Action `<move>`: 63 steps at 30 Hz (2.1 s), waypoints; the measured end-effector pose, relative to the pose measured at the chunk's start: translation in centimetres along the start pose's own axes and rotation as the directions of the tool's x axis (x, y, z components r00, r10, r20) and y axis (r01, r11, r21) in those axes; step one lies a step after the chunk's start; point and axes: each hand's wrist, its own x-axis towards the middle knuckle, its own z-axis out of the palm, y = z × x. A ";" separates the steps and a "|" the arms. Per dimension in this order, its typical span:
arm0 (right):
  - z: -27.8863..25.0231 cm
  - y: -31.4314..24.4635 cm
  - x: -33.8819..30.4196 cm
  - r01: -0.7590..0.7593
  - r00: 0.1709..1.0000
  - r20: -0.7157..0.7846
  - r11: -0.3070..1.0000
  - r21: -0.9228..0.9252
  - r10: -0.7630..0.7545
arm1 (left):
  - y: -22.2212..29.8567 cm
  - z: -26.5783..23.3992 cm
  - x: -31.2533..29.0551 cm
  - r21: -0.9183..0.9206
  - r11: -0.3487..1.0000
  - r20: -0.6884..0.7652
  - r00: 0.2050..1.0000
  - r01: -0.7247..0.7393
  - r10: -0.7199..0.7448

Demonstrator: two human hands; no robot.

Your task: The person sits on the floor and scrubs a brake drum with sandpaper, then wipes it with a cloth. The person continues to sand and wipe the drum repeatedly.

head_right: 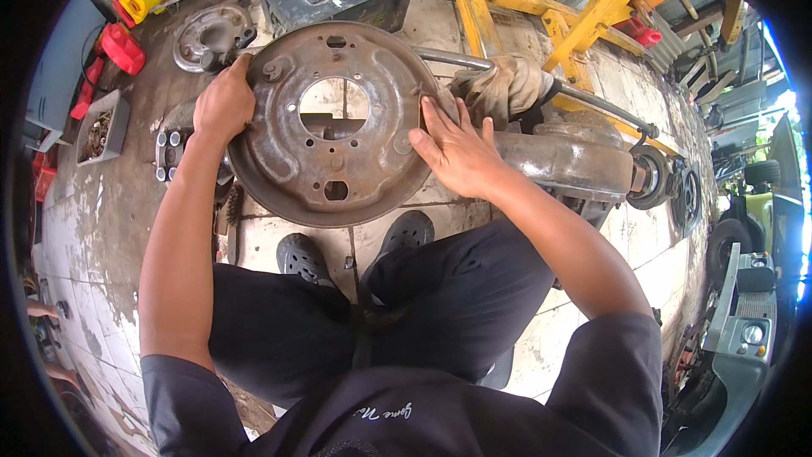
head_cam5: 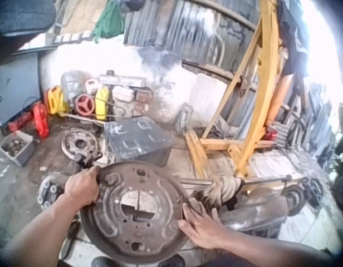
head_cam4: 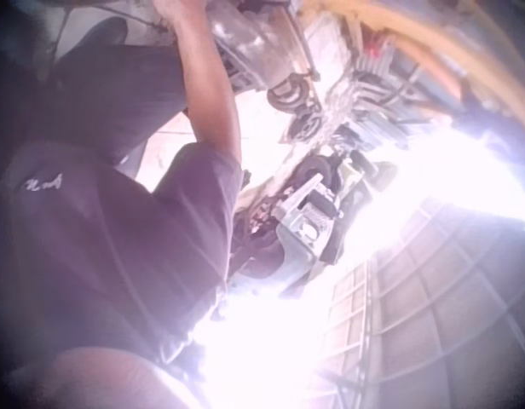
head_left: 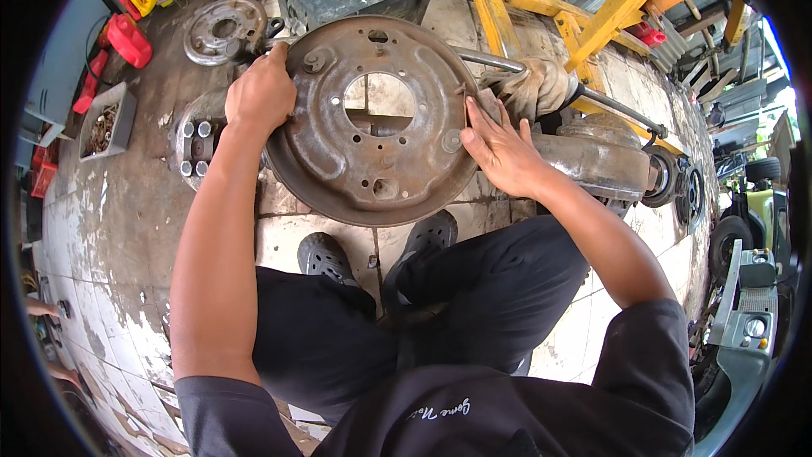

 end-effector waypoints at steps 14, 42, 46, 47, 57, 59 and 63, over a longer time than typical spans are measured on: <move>-0.9 0.6 2.0 0.044 0.998 -0.048 0.996 -0.083 -0.048 | 0.5 -0.1 0.0 -0.009 1.000 -0.028 1.000 0.006 -0.006; -0.6 -0.3 2.2 0.012 0.997 -0.071 0.991 -0.131 -0.021 | 0.5 0.3 0.1 -0.012 1.000 -0.041 0.999 -0.009 0.008; -1.0 -0.6 0.3 0.020 0.998 0.062 0.998 -0.054 -0.016 | 0.1 0.1 0.0 0.004 1.000 -0.024 1.000 -0.005 0.005; -0.9 -0.2 -0.4 0.045 0.994 0.103 0.997 -0.063 -0.038 | 0.0 0.3 0.1 0.002 1.000 -0.027 1.000 -0.005 0.005; -2.2 0.4 2.8 0.032 0.999 0.037 0.992 0.120 -0.037 | 0.8 0.2 0.3 -0.017 1.000 -0.034 0.999 -0.007 0.006; -1.5 0.5 2.6 0.040 0.997 0.055 0.988 0.146 -0.048 | 0.3 0.3 0.1 -0.002 1.000 -0.029 1.000 0.001 -0.001; -1.2 1.0 -0.1 0.096 0.984 0.145 0.994 0.056 -0.103 | 0.3 0.1 -0.1 0.000 1.000 -0.012 1.000 0.029 -0.029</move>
